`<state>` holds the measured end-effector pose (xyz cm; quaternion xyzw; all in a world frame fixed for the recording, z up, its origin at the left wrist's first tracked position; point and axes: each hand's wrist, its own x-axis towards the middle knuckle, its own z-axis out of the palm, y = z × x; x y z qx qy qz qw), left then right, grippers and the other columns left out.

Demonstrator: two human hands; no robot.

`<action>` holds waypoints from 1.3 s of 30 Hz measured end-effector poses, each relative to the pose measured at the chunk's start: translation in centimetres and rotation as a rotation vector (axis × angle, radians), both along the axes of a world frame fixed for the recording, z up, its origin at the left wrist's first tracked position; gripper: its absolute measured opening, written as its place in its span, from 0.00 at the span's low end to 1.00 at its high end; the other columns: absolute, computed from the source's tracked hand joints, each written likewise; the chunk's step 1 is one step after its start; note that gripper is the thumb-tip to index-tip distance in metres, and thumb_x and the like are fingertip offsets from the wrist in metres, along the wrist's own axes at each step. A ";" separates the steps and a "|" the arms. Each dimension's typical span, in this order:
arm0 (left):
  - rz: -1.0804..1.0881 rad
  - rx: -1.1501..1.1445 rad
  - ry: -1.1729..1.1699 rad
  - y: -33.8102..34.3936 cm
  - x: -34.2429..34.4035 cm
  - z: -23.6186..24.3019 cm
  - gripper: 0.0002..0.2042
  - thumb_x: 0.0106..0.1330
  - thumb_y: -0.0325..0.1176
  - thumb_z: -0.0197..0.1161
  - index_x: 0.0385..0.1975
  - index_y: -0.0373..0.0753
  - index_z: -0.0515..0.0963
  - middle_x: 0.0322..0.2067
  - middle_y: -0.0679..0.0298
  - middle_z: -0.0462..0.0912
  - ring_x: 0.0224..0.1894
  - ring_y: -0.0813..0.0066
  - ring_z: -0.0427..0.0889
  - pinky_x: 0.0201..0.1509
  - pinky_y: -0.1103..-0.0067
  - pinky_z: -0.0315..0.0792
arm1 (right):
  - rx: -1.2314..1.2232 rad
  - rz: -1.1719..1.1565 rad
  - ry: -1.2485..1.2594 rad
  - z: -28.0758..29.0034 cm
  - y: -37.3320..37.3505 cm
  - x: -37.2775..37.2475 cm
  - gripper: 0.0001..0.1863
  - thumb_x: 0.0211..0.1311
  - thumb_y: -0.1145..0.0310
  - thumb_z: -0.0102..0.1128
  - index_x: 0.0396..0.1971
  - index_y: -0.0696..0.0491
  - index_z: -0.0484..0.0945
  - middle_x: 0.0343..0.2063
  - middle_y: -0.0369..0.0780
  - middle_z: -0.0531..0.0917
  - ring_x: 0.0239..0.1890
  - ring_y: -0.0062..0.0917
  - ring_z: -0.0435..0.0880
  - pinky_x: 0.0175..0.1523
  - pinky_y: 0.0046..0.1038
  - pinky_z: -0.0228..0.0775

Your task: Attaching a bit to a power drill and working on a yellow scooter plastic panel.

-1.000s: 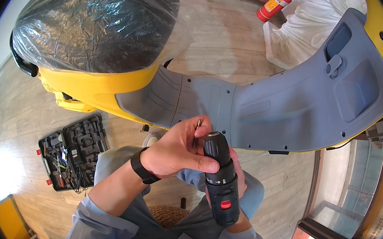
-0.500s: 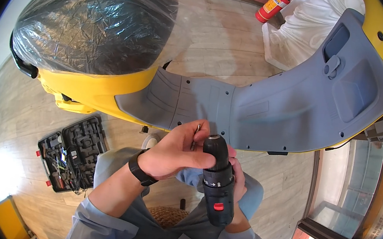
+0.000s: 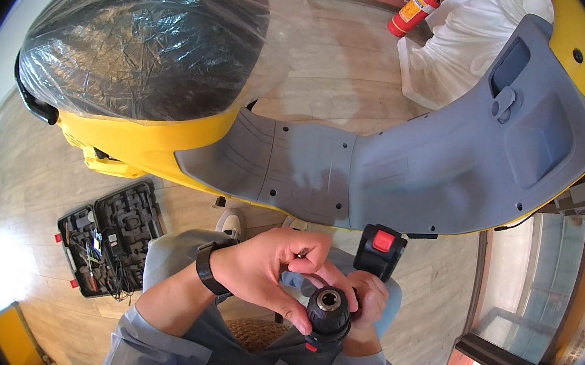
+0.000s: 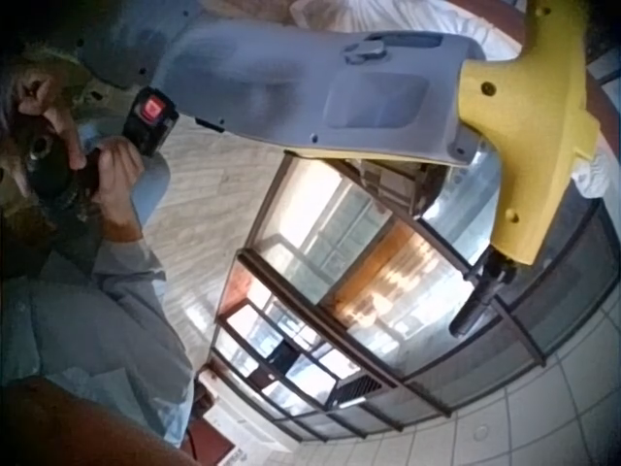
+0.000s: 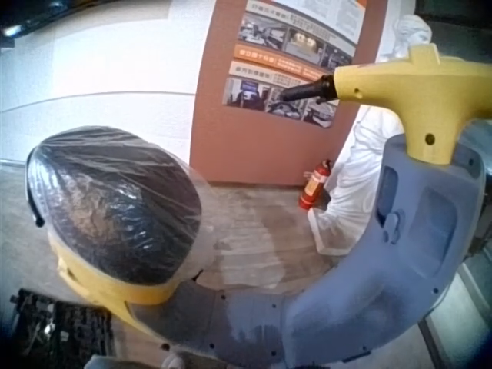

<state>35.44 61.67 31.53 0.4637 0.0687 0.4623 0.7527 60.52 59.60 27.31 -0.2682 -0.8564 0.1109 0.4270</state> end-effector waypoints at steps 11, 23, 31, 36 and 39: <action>-0.098 0.143 -0.054 -0.7 0.7 1.1 0.27 0.54 0.20 0.75 0.27 0.41 0.54 0.52 0.41 0.80 0.56 0.46 0.81 0.55 0.65 0.78 | 0.201 -0.071 -0.226 1.7 -0.6 1.1 0.50 0.51 0.79 0.64 0.72 0.44 0.47 0.30 0.39 0.79 0.26 0.30 0.80 0.33 0.34 0.78; -0.121 0.231 0.064 -0.8 0.0 1.5 0.26 0.56 0.24 0.75 0.23 0.41 0.55 0.46 0.46 0.85 0.53 0.49 0.84 0.44 0.71 0.80 | 0.334 -0.148 -0.201 0.4 -0.3 0.4 0.53 0.47 0.79 0.62 0.73 0.45 0.44 0.31 0.34 0.76 0.26 0.23 0.78 0.39 0.33 0.76; 0.158 0.247 0.120 -1.3 1.0 1.4 0.30 0.38 0.35 0.84 0.24 0.40 0.59 0.38 0.67 0.85 0.36 0.62 0.82 0.38 0.75 0.73 | 0.329 -0.162 -0.251 0.8 -0.2 0.4 0.52 0.48 0.80 0.63 0.73 0.44 0.45 0.30 0.35 0.77 0.25 0.25 0.78 0.37 0.32 0.76; 0.156 -0.138 -0.002 -0.8 1.2 1.0 0.22 0.59 0.35 0.72 0.26 0.44 0.58 0.37 0.60 0.76 0.43 0.59 0.80 0.50 0.69 0.73 | 0.017 -0.109 -0.140 0.7 -0.1 0.7 0.37 0.52 0.80 0.66 0.63 0.51 0.62 0.26 0.36 0.80 0.21 0.28 0.78 0.33 0.31 0.76; 0.271 -0.549 -0.192 -0.3 1.6 0.6 0.15 0.67 0.41 0.58 0.27 0.44 0.59 0.33 0.63 0.69 0.40 0.66 0.73 0.48 0.72 0.68 | -0.478 -0.152 0.049 -0.1 -0.2 -0.4 0.28 0.54 0.78 0.68 0.56 0.56 0.70 0.28 0.36 0.82 0.24 0.30 0.80 0.37 0.30 0.77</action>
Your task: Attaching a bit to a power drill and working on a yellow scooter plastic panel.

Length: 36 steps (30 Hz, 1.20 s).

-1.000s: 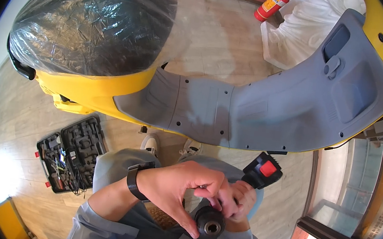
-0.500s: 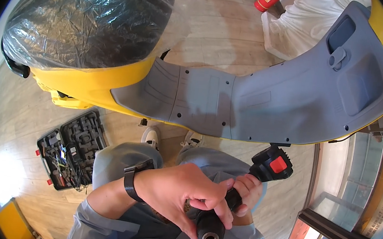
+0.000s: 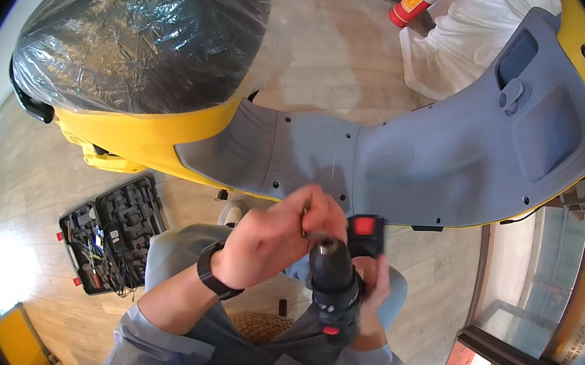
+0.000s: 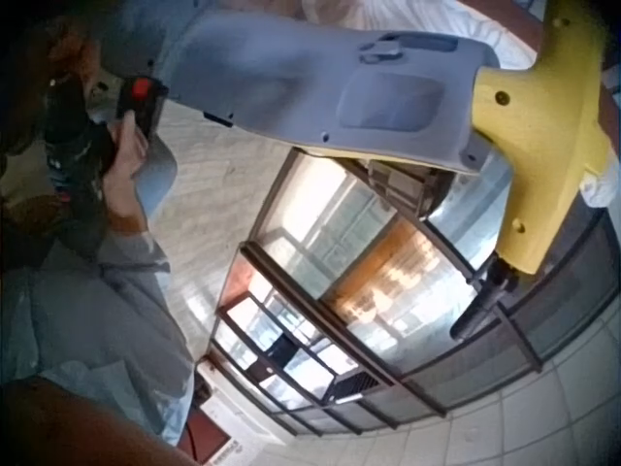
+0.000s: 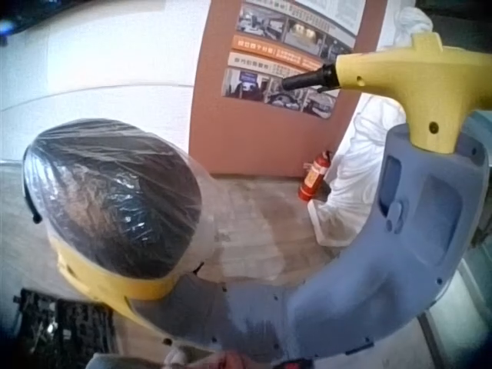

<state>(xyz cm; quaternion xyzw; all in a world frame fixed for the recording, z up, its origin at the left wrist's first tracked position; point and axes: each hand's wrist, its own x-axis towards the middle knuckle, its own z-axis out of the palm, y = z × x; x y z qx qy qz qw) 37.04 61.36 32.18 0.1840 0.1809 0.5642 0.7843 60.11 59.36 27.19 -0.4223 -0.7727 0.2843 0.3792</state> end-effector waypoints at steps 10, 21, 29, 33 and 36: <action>0.315 -0.129 -0.048 0.8 -0.9 -2.1 0.07 0.73 0.36 0.58 0.46 0.43 0.76 0.39 0.71 0.76 0.49 0.75 0.74 0.55 0.71 0.67 | -0.803 0.166 0.436 -1.9 -1.6 1.9 0.31 0.51 0.75 0.67 0.58 0.59 0.71 0.53 0.43 0.77 0.55 0.28 0.77 0.57 0.27 0.69; 0.273 0.009 -0.014 1.1 -0.5 -2.3 0.08 0.71 0.34 0.62 0.46 0.45 0.72 0.45 0.59 0.86 0.56 0.62 0.80 0.62 0.65 0.69 | -1.016 0.212 0.378 -0.6 -1.1 1.1 0.07 0.56 0.68 0.63 0.26 0.54 0.75 0.22 0.32 0.74 0.26 0.17 0.71 0.34 0.21 0.63; 0.275 -0.038 -0.053 1.1 -0.3 -2.2 0.06 0.73 0.33 0.60 0.44 0.45 0.72 0.46 0.56 0.85 0.55 0.65 0.81 0.62 0.67 0.69 | -1.087 0.313 0.516 -0.5 -0.6 1.0 0.03 0.56 0.76 0.62 0.28 0.53 0.76 0.24 0.32 0.76 0.29 0.16 0.73 0.37 0.21 0.66; 0.234 -0.022 -0.054 1.1 0.1 -2.2 0.05 0.73 0.31 0.58 0.44 0.44 0.72 0.49 0.55 0.84 0.55 0.67 0.81 0.62 0.70 0.69 | -1.076 0.300 0.520 -0.6 -0.7 1.0 0.03 0.56 0.75 0.62 0.28 0.53 0.76 0.25 0.32 0.76 0.29 0.16 0.73 0.37 0.22 0.66; 0.241 0.001 -0.003 1.0 0.2 -1.9 0.04 0.73 0.29 0.57 0.44 0.43 0.73 0.51 0.52 0.83 0.54 0.69 0.81 0.62 0.72 0.69 | -1.115 0.291 0.559 -0.4 -0.6 0.8 0.05 0.55 0.73 0.63 0.27 0.54 0.75 0.24 0.33 0.75 0.28 0.16 0.72 0.36 0.21 0.64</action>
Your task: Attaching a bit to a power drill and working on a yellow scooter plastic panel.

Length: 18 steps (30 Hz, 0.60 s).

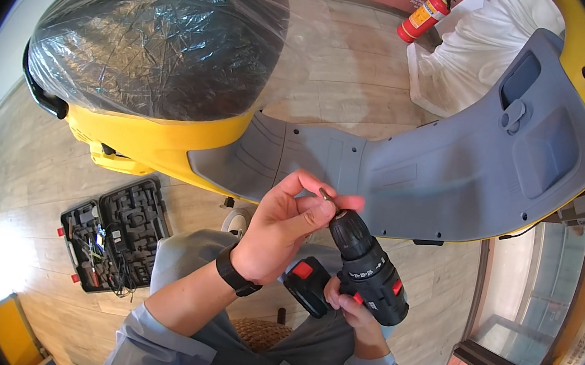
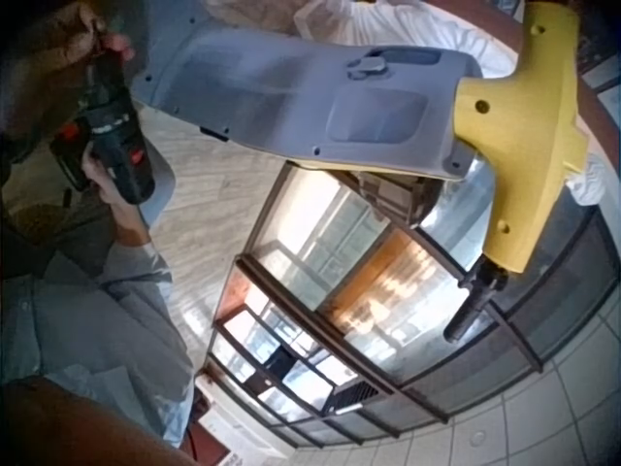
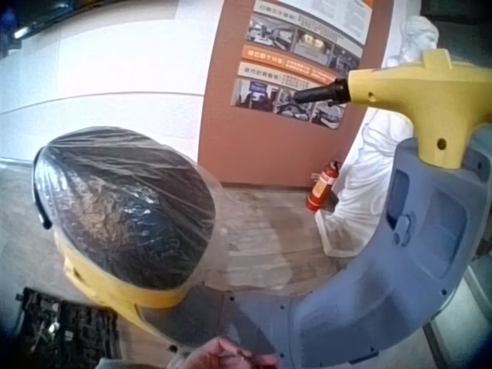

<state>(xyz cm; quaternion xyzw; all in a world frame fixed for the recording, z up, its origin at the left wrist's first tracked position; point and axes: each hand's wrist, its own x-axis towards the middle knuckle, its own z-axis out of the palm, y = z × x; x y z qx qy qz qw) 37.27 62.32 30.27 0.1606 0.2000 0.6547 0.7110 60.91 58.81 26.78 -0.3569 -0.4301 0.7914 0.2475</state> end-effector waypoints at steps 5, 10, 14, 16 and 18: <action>0.004 -0.091 0.012 -0.3 -0.2 0.4 0.04 0.73 0.26 0.55 0.43 0.37 0.76 0.52 0.50 0.82 0.52 0.70 0.81 0.60 0.74 0.72 | 0.018 -0.028 -0.017 0.7 0.1 -0.7 0.20 0.52 0.57 0.69 0.31 0.55 0.71 0.19 0.34 0.71 0.23 0.21 0.71 0.32 0.24 0.63; 0.124 0.082 0.222 -0.5 0.2 0.2 0.05 0.74 0.26 0.55 0.43 0.34 0.76 0.49 0.51 0.84 0.49 0.71 0.83 0.57 0.74 0.75 | -0.048 0.013 0.122 1.3 0.2 -0.9 0.14 0.55 0.62 0.67 0.32 0.54 0.73 0.21 0.34 0.73 0.25 0.19 0.70 0.34 0.22 0.61; 0.169 0.148 0.266 -1.0 0.8 0.2 0.04 0.73 0.26 0.56 0.41 0.34 0.76 0.47 0.48 0.84 0.49 0.67 0.83 0.56 0.72 0.76 | -0.107 -0.014 0.226 1.1 0.0 -0.7 0.11 0.56 0.65 0.66 0.32 0.54 0.75 0.23 0.33 0.73 0.25 0.19 0.70 0.35 0.21 0.60; 0.187 0.159 0.306 -1.2 0.9 0.3 0.04 0.73 0.29 0.58 0.40 0.35 0.75 0.45 0.45 0.84 0.49 0.61 0.84 0.56 0.68 0.76 | 0.122 -0.003 0.030 1.0 -0.1 -0.7 0.10 0.55 0.66 0.65 0.33 0.54 0.75 0.22 0.32 0.72 0.26 0.19 0.69 0.35 0.22 0.61; 0.200 0.180 0.335 -1.4 0.9 0.5 0.04 0.72 0.27 0.58 0.40 0.34 0.75 0.45 0.44 0.84 0.49 0.60 0.84 0.56 0.68 0.77 | 0.222 -0.012 -0.070 1.1 -0.3 -0.7 0.13 0.53 0.63 0.66 0.30 0.54 0.74 0.21 0.33 0.72 0.25 0.21 0.70 0.34 0.23 0.61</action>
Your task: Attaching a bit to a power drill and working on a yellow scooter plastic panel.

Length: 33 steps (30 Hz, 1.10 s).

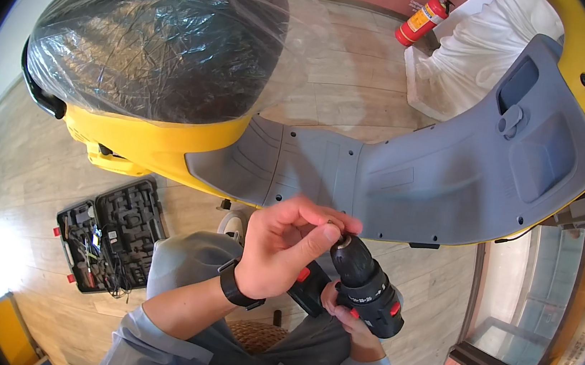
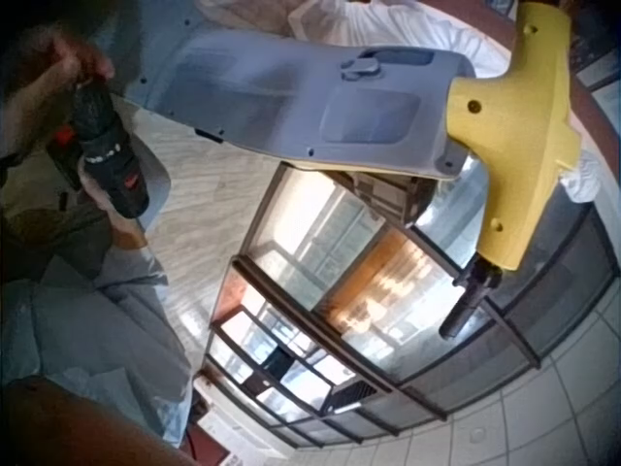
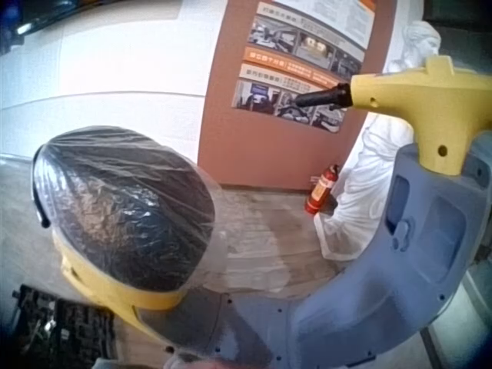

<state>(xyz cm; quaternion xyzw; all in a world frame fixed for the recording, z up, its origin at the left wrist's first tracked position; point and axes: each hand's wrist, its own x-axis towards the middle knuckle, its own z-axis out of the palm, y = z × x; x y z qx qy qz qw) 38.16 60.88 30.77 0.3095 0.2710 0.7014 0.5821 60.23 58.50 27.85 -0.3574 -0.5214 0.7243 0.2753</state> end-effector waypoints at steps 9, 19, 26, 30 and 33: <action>0.063 0.212 0.277 -0.7 -0.9 2.1 0.06 0.65 0.22 0.64 0.39 0.28 0.78 0.42 0.40 0.84 0.46 0.58 0.86 0.51 0.68 0.80 | -0.300 0.293 0.424 -0.1 1.7 0.4 0.16 0.45 0.58 0.66 0.29 0.53 0.74 0.19 0.31 0.70 0.23 0.20 0.69 0.31 0.23 0.58; 0.061 0.361 0.282 -0.3 -1.2 2.7 0.08 0.59 0.19 0.67 0.38 0.28 0.82 0.39 0.42 0.85 0.41 0.55 0.88 0.45 0.70 0.82 | -0.278 0.387 0.572 -0.6 2.8 0.1 0.15 0.44 0.61 0.67 0.25 0.52 0.73 0.16 0.33 0.72 0.18 0.24 0.71 0.26 0.26 0.62; 0.004 0.251 0.195 -0.8 -1.0 2.4 0.07 0.63 0.20 0.63 0.40 0.28 0.80 0.42 0.42 0.85 0.45 0.56 0.87 0.51 0.68 0.80 | -0.245 0.482 0.575 -0.8 3.1 0.2 0.18 0.46 0.58 0.66 0.31 0.53 0.72 0.18 0.33 0.72 0.22 0.23 0.73 0.32 0.27 0.65; -0.070 0.075 -0.022 -0.8 -0.5 1.7 0.06 0.66 0.21 0.60 0.41 0.30 0.78 0.45 0.45 0.84 0.51 0.58 0.84 0.57 0.66 0.77 | -0.216 0.306 0.444 -1.7 1.9 1.6 0.14 0.46 0.59 0.64 0.21 0.53 0.71 0.16 0.34 0.71 0.17 0.25 0.72 0.27 0.25 0.64; -0.091 0.049 -0.090 -0.6 -0.5 1.1 0.04 0.66 0.21 0.61 0.39 0.33 0.77 0.44 0.45 0.84 0.50 0.57 0.84 0.56 0.65 0.77 | -0.389 0.214 0.327 -2.3 -0.3 3.6 0.31 0.53 0.63 0.70 0.55 0.58 0.69 0.47 0.41 0.77 0.46 0.28 0.77 0.53 0.30 0.71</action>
